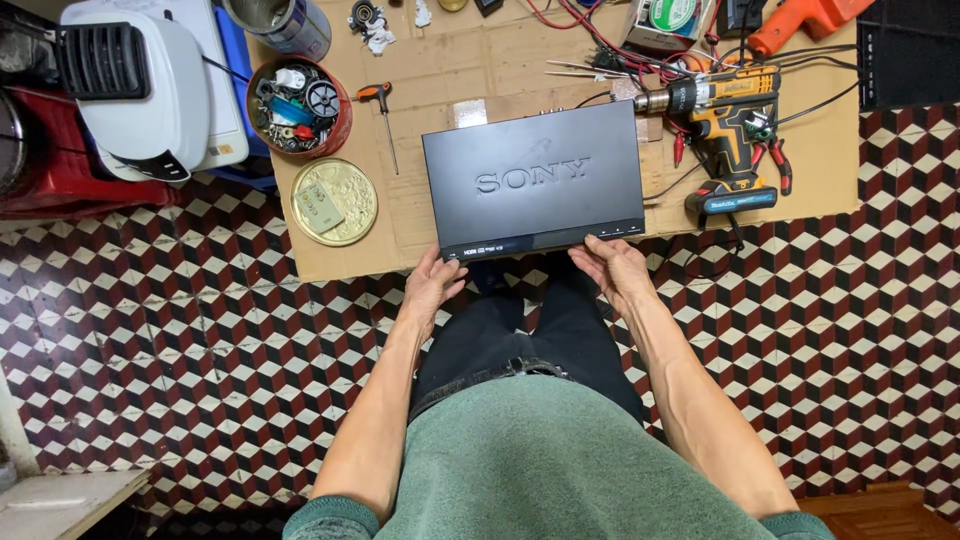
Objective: The person uses a cordless drill to unscrew screws from the rear and sides of a Sony DVD player on a workbench, repositioning the unit to reach each screw, then uses a screwdriver on a screw and turns the player over to work on its underside.
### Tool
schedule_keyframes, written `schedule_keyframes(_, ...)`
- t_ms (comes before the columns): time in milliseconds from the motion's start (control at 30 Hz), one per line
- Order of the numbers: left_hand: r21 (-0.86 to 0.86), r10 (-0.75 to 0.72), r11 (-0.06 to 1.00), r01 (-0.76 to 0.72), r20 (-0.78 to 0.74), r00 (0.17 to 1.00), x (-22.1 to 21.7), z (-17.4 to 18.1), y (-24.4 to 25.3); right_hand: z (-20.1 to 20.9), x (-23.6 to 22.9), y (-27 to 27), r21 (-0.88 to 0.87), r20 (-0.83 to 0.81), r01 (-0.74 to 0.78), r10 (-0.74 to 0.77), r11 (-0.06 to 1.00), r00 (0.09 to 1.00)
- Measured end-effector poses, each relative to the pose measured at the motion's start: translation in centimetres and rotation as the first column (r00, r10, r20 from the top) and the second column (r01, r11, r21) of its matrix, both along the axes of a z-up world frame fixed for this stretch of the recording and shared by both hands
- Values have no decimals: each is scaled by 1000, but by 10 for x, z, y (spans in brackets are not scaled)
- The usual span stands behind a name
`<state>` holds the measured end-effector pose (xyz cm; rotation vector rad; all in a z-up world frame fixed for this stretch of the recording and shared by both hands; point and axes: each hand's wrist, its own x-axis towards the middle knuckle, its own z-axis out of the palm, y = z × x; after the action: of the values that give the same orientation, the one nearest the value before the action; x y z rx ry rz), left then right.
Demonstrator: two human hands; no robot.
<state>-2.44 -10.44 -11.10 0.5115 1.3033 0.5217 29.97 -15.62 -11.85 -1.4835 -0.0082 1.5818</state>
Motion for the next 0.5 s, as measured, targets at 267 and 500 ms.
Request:
schedule_keyframes(267,-2,50,999,-50,-20,999,-1,-12,-1,3,6,-5,32,-28,3,-2,999,1000)
schedule_keyframes(500,45,116,992,-115,-22,993,7,5,3,32,9,2,90,127,250,-260,964,957)
